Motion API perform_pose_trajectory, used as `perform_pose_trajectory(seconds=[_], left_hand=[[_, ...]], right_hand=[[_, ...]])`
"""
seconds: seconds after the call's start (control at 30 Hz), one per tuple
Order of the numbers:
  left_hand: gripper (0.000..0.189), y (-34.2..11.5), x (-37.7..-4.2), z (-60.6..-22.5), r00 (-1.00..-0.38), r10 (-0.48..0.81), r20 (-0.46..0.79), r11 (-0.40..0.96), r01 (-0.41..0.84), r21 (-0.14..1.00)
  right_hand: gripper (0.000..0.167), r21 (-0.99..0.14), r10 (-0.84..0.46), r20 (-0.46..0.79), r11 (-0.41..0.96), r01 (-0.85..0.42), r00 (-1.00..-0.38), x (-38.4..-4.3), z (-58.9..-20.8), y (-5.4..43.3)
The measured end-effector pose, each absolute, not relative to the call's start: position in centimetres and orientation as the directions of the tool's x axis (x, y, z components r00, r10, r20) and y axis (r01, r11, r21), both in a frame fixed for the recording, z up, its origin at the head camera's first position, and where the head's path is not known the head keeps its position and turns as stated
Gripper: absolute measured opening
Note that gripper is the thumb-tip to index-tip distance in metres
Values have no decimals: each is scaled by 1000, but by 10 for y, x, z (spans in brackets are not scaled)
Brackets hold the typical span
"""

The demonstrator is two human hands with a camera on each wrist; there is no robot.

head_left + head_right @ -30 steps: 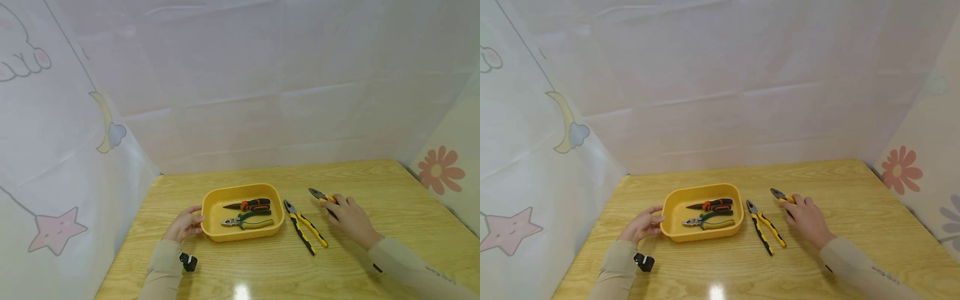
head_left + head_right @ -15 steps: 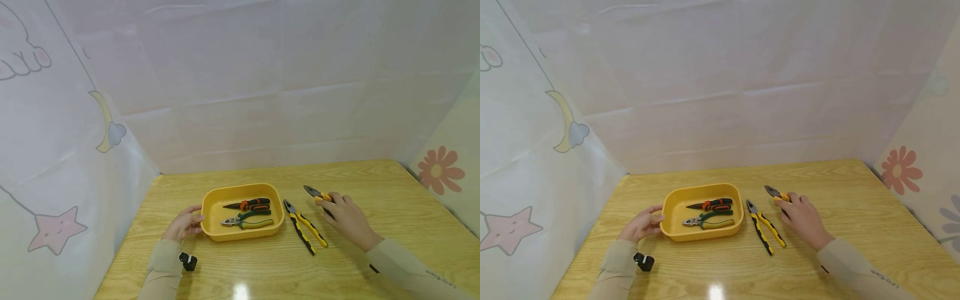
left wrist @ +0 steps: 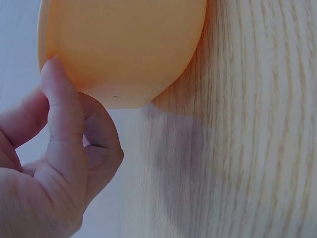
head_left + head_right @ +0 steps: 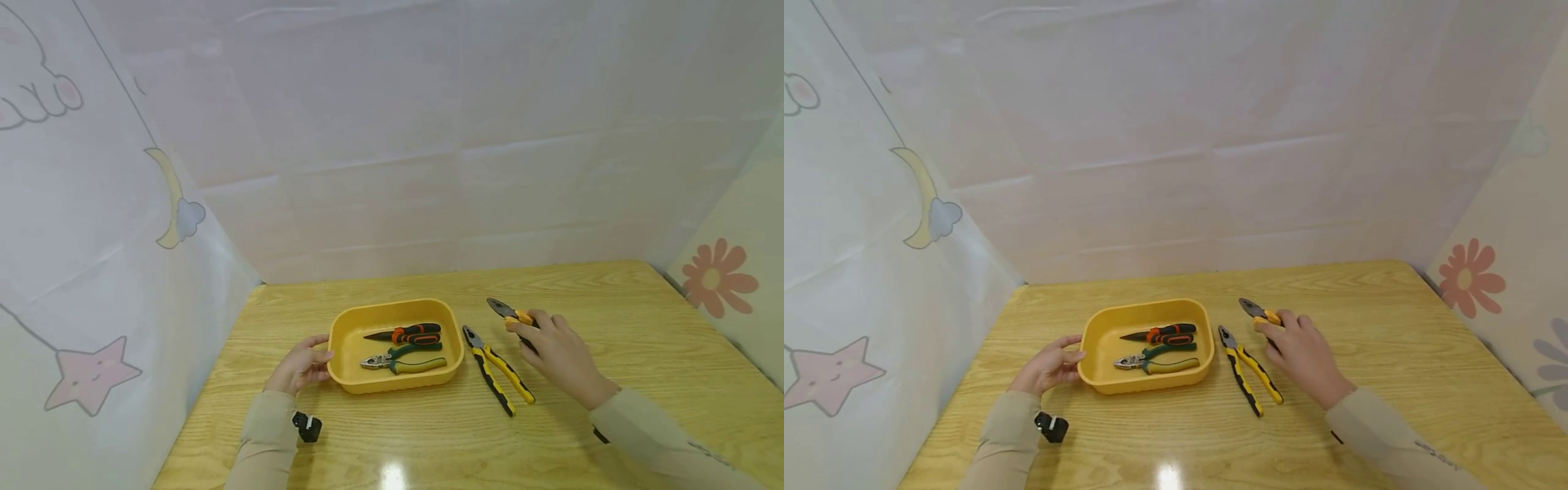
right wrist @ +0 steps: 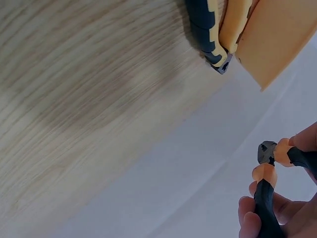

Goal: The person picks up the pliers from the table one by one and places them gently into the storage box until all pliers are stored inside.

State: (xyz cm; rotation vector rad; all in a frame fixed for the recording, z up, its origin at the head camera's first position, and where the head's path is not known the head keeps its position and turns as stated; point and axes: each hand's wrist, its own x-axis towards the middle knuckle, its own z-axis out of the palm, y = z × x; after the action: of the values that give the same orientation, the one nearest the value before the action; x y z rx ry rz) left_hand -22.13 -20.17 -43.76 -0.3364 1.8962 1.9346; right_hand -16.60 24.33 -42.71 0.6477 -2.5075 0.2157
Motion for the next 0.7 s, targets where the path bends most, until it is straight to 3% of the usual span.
perform_pose_trajectory(seconds=[0.7], left_hand=[[53, -202, -222, -439, -893, 113, -436, 35, -435, 900]], right_hand=[[33, -56, -408, 517, 861, -505, -753, -166, -418, 222]])
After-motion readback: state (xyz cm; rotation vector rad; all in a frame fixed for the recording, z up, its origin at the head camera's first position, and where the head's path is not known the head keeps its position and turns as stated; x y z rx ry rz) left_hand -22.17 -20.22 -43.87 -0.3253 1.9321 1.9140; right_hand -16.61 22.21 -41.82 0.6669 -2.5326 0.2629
